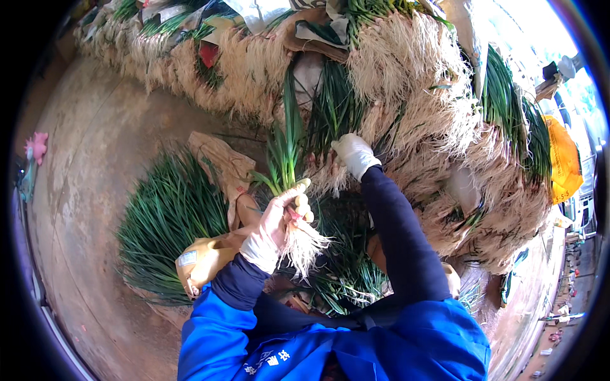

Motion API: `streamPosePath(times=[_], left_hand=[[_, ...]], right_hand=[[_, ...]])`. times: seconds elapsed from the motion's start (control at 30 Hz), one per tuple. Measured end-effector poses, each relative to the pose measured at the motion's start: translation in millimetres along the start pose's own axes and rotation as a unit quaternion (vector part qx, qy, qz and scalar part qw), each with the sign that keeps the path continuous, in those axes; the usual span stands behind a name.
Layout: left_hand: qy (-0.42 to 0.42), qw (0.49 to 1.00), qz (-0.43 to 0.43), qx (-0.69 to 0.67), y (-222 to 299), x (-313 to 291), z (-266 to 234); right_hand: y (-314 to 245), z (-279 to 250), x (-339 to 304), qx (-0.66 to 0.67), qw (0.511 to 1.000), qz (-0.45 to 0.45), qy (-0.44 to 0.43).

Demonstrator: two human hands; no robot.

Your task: The person cleans and sorts bunches of green onions by hand, removing outer layers and placing them into piles.

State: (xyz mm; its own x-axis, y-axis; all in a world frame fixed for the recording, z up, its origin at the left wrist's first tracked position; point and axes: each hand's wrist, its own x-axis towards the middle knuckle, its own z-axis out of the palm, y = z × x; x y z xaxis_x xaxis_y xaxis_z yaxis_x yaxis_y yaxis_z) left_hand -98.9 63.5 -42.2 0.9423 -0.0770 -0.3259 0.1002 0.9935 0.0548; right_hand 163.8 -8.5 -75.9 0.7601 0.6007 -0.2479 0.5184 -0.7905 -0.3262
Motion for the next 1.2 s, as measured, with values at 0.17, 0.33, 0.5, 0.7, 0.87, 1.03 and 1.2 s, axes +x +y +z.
streamPosePath(times=[0.17,0.33,0.5,0.7,0.87,1.03,1.2], left_hand=[[0.186,0.925,0.140,0.300,0,-1,-19],[0.196,0.914,0.135,0.328,-14,5,-24],[0.136,0.955,0.144,0.221,-11,-8,-8],[0.133,0.951,0.078,0.268,-18,-4,-5],[0.141,0.914,0.100,0.368,-13,-3,-21],[0.159,0.938,0.168,0.260,-6,1,-8],[0.163,0.946,0.190,0.206,-7,4,-10]], right_hand=[[-52,-4,-85,0.329,0.938,-0.031,-0.100],[-57,31,-125,0.278,0.951,-0.132,-0.042],[-7,39,-107,0.362,0.926,0.029,0.103],[-16,4,-129,0.476,0.852,-0.029,-0.218],[-36,13,-71,0.372,0.923,-0.033,0.092],[-28,0,-32,0.079,0.995,0.028,0.062],[-29,-9,-47,0.298,0.952,0.047,0.048]])
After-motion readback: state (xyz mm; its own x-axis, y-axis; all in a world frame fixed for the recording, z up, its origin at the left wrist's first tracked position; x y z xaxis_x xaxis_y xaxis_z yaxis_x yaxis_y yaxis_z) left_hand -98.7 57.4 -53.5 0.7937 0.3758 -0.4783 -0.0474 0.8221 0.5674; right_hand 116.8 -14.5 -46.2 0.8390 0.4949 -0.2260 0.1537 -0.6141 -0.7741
